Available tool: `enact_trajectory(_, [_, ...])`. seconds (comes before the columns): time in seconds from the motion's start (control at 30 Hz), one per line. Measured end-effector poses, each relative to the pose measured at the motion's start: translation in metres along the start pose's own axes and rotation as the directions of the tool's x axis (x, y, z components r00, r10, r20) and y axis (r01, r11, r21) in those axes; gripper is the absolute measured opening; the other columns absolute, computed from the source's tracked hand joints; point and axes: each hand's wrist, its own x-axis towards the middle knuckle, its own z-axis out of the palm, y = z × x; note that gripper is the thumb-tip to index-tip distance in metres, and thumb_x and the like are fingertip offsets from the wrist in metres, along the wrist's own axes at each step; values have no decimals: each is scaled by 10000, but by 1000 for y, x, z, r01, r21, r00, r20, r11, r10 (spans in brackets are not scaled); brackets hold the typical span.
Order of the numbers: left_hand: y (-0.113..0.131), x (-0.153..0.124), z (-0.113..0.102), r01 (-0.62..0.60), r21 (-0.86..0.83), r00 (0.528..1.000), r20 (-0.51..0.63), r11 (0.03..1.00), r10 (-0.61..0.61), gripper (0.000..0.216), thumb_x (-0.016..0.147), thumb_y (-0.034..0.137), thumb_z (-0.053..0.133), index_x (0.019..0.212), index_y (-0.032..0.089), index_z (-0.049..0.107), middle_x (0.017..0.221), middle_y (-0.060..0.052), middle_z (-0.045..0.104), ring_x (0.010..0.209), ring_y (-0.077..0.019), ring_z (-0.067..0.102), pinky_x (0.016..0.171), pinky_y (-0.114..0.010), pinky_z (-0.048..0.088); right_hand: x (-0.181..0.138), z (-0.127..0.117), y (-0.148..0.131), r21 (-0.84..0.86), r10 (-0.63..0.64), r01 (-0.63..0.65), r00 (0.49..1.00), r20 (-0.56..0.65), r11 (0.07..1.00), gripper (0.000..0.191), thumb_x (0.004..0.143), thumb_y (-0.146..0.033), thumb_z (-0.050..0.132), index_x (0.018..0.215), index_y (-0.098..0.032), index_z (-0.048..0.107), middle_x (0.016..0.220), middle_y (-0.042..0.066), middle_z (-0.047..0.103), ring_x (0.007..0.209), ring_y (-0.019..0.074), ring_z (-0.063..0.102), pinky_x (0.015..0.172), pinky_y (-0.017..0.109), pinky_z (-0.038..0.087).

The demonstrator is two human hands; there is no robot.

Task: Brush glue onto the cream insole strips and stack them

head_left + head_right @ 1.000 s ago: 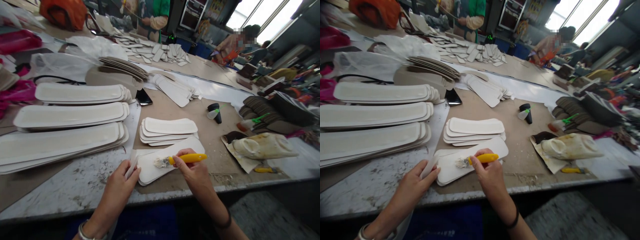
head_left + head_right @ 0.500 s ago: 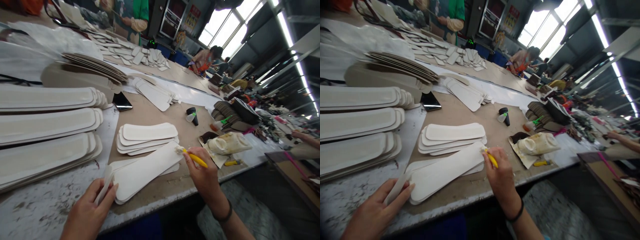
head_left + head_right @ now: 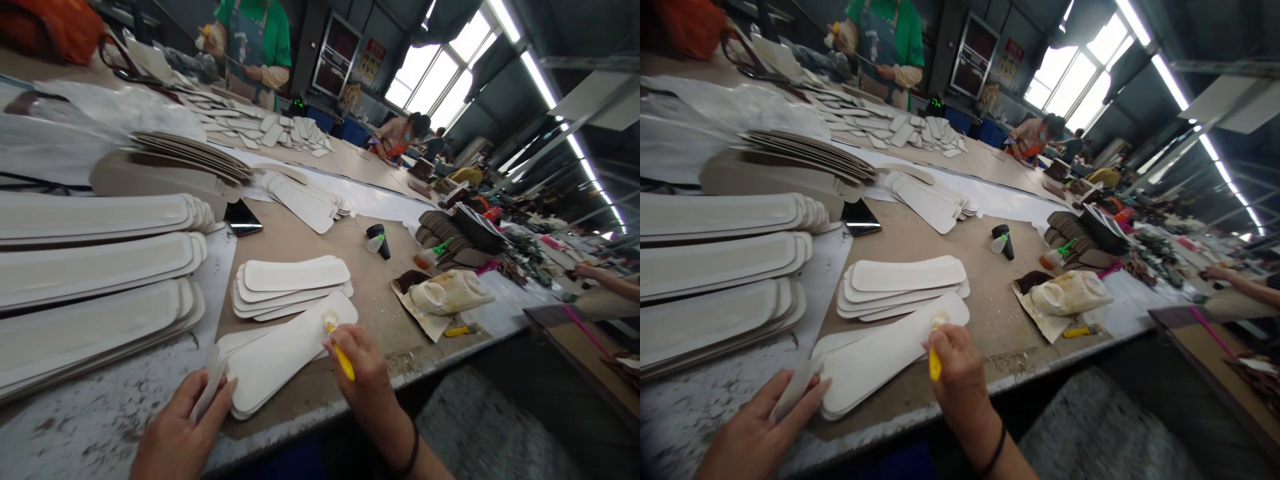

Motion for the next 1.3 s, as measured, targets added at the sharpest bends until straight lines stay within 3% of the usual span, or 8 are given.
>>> enact_trajectory(0.2, [8, -1, -5, 24, -54, 996, 93, 998, -18, 313, 692, 532, 558, 829, 252, 596, 774, 15, 681, 788, -226, 627, 663, -266, 449, -10, 24, -50, 538, 247, -293, 956, 159, 790, 53, 848, -229, 569, 816, -204, 603, 744, 32, 604, 702, 174, 589, 646, 280, 510])
enact_trajectory(0.33, [11, -5, -2, -37, -102, 998, 52, 994, 43, 219, 758, 445, 515, 770, 233, 567, 692, 26, 632, 702, -189, 583, 648, -256, 420, -1, 18, -35, 513, 482, -537, 840, 250, 670, 150, 806, -329, 635, 756, -193, 598, 695, 20, 589, 625, 170, 576, 574, 274, 490])
enact_trajectory(0.57, [11, -8, 1, -64, -115, 997, 31, 991, 68, 204, 776, 426, 509, 704, 236, 521, 629, 48, 554, 645, -162, 539, 623, -244, 395, 3, 20, -33, 480, 401, -462, 887, 230, 746, 155, 832, -323, 606, 756, -188, 600, 715, 28, 595, 638, 172, 579, 590, 279, 481])
enact_trajectory(0.67, [7, -7, 2, -62, -103, 997, 28, 993, 65, 212, 773, 437, 493, 747, 234, 549, 651, 44, 599, 665, -167, 565, 624, -243, 397, 6, 18, -11, 354, 350, -355, 933, 80, 866, 146, 838, -301, 594, 755, -181, 593, 727, 34, 593, 675, 176, 579, 640, 294, 485])
enact_trajectory(0.83, [7, -7, 2, -46, -107, 999, 13, 993, 48, 221, 734, 464, 516, 759, 250, 568, 659, 64, 631, 694, -171, 588, 640, -241, 394, 18, -18, 47, -51, 161, -173, 968, -193, 984, 141, 857, -301, 570, 803, -173, 592, 767, 49, 591, 731, 191, 580, 696, 333, 491])
enact_trajectory(1.0, [22, -10, -9, 4, -127, 1000, 3, 992, -4, 232, 678, 483, 578, 703, 253, 568, 675, 62, 643, 695, -174, 595, 663, -246, 397, 25, -46, 40, -117, 72, -103, 968, -242, 988, 109, 880, -273, 542, 826, -183, 571, 786, 47, 580, 775, 198, 571, 741, 348, 476])
enact_trajectory(1.13, [37, -21, -19, -10, -156, 1000, -5, 988, 9, 322, 636, 545, 627, 755, 253, 566, 577, 78, 547, 576, -157, 554, 596, -250, 419, 22, -43, 7, 175, 227, -207, 968, -104, 963, 177, 926, -288, 448, 823, -194, 556, 818, 43, 586, 836, 189, 574, 749, 308, 459])
enact_trajectory(1.3, [41, -39, -4, -226, -149, 974, -1, 963, 228, 431, 698, 413, 611, 1076, 224, 530, 868, -18, 621, 831, -230, 614, 758, -349, 492, 10, -14, -39, 470, 309, -467, 874, 375, 749, 176, 889, -361, 505, 818, -201, 526, 567, -59, 426, 491, 109, 421, 476, 215, 368])
